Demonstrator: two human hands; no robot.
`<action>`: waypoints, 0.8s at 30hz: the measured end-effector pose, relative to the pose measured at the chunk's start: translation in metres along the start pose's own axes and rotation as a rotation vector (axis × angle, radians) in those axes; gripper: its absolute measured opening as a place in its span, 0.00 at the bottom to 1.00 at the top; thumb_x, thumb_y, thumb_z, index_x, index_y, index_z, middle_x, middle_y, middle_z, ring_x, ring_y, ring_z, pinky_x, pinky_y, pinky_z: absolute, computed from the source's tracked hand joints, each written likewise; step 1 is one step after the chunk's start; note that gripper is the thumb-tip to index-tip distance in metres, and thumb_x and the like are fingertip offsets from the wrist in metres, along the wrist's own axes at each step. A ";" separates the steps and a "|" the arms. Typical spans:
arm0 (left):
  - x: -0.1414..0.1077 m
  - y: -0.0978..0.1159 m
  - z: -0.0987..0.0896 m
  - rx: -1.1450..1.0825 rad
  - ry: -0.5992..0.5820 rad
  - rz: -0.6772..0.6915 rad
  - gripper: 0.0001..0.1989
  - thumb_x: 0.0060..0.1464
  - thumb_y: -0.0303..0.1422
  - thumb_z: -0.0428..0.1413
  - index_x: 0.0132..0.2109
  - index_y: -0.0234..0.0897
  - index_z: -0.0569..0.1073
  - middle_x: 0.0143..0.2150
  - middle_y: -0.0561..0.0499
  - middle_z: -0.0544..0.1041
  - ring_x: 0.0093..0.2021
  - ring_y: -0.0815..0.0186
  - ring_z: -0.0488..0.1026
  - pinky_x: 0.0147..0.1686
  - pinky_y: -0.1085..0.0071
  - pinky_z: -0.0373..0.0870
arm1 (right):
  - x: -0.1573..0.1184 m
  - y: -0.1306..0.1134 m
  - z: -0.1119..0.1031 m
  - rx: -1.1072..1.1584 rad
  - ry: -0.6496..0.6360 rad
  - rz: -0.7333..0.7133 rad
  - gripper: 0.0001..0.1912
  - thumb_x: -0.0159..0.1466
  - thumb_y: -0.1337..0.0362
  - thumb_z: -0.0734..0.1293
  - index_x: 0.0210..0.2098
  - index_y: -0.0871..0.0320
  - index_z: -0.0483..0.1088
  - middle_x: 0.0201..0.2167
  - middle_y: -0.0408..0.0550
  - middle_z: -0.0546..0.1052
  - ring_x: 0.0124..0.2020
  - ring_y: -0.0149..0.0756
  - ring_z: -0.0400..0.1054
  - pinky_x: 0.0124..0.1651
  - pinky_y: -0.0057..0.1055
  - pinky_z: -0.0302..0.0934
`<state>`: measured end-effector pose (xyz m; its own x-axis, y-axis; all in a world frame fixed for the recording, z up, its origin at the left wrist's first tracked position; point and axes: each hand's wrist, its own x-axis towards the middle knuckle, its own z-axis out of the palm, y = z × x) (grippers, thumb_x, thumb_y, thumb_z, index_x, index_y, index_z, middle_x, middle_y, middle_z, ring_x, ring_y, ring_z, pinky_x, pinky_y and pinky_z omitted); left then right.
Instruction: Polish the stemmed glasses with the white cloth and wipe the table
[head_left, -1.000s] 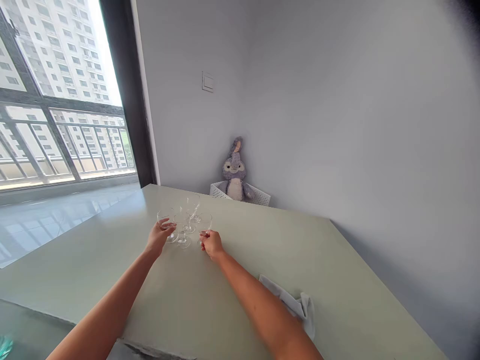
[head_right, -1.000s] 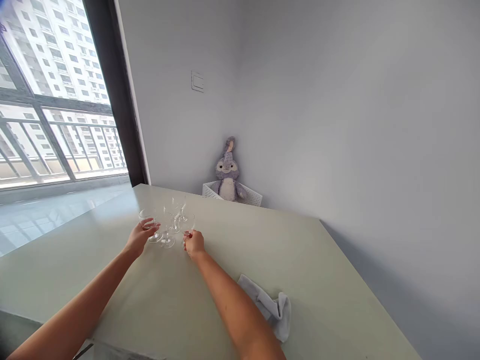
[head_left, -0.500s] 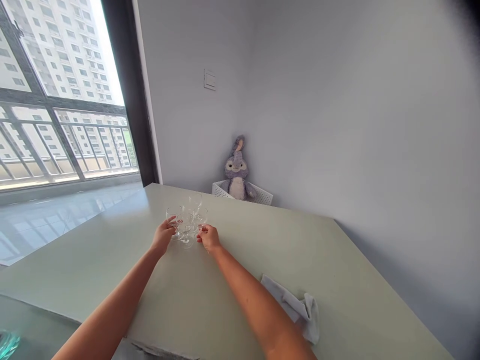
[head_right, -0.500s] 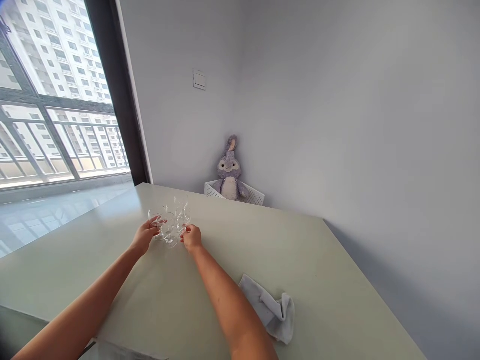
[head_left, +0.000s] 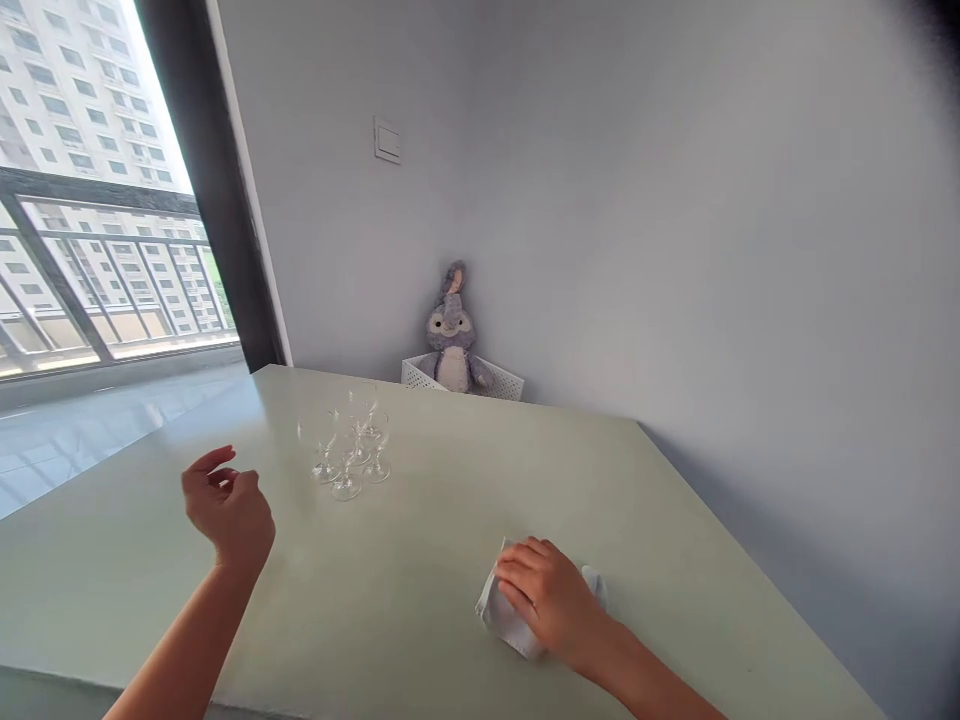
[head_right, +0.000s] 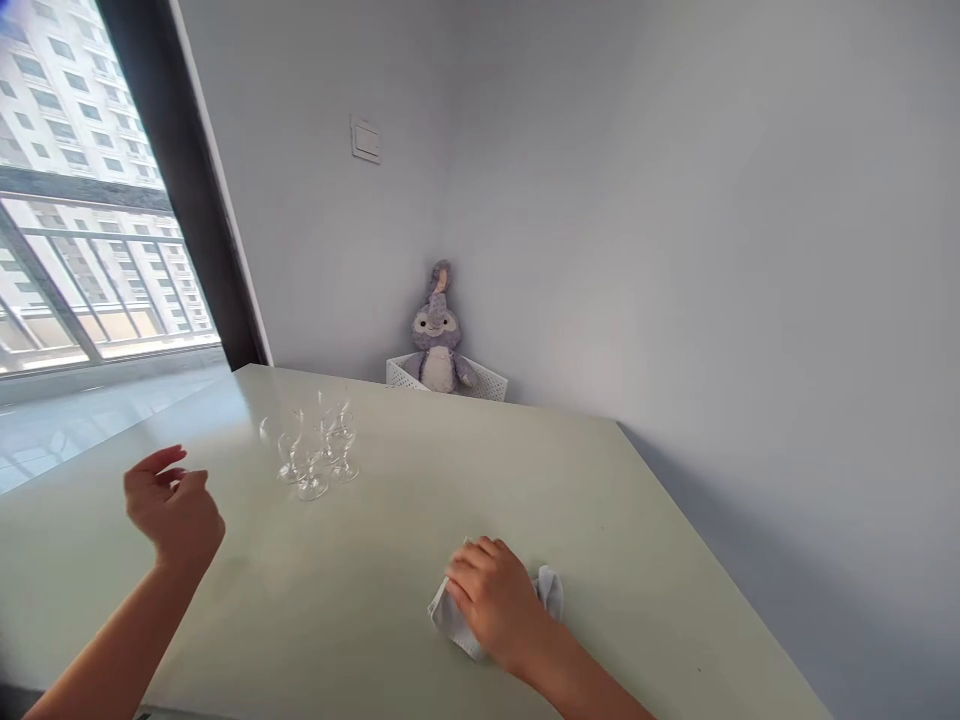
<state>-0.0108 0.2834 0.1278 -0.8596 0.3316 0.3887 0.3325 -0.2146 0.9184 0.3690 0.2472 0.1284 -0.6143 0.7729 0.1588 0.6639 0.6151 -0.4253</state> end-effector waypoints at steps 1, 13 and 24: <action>-0.009 0.007 -0.001 -0.050 0.003 0.000 0.21 0.43 0.26 0.51 0.48 0.37 0.65 0.34 0.54 0.64 0.27 0.73 0.57 0.24 0.74 0.55 | -0.015 0.010 -0.001 -0.053 -0.071 0.019 0.14 0.64 0.64 0.56 0.41 0.52 0.72 0.45 0.46 0.73 0.48 0.41 0.63 0.49 0.40 0.55; -0.112 -0.005 0.015 0.195 -0.543 0.178 0.12 0.49 0.33 0.49 0.42 0.40 0.66 0.36 0.51 0.67 0.34 0.67 0.66 0.29 0.72 0.62 | 0.051 0.032 0.045 -0.125 -0.228 -0.133 0.26 0.66 0.51 0.47 0.61 0.49 0.47 0.64 0.43 0.46 0.64 0.38 0.34 0.62 0.45 0.25; -0.109 -0.029 0.020 0.497 -0.811 0.699 0.14 0.50 0.28 0.46 0.44 0.44 0.65 0.43 0.49 0.70 0.44 0.59 0.66 0.41 0.64 0.65 | 0.143 0.179 -0.011 -0.314 -0.077 0.524 0.24 0.66 0.54 0.46 0.60 0.49 0.50 0.63 0.46 0.48 0.62 0.41 0.40 0.59 0.46 0.34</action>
<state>0.0809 0.2723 0.0601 0.0072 0.8091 0.5877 0.9019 -0.2590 0.3456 0.4045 0.4692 0.0848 -0.1938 0.9785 -0.0702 0.9725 0.1823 -0.1447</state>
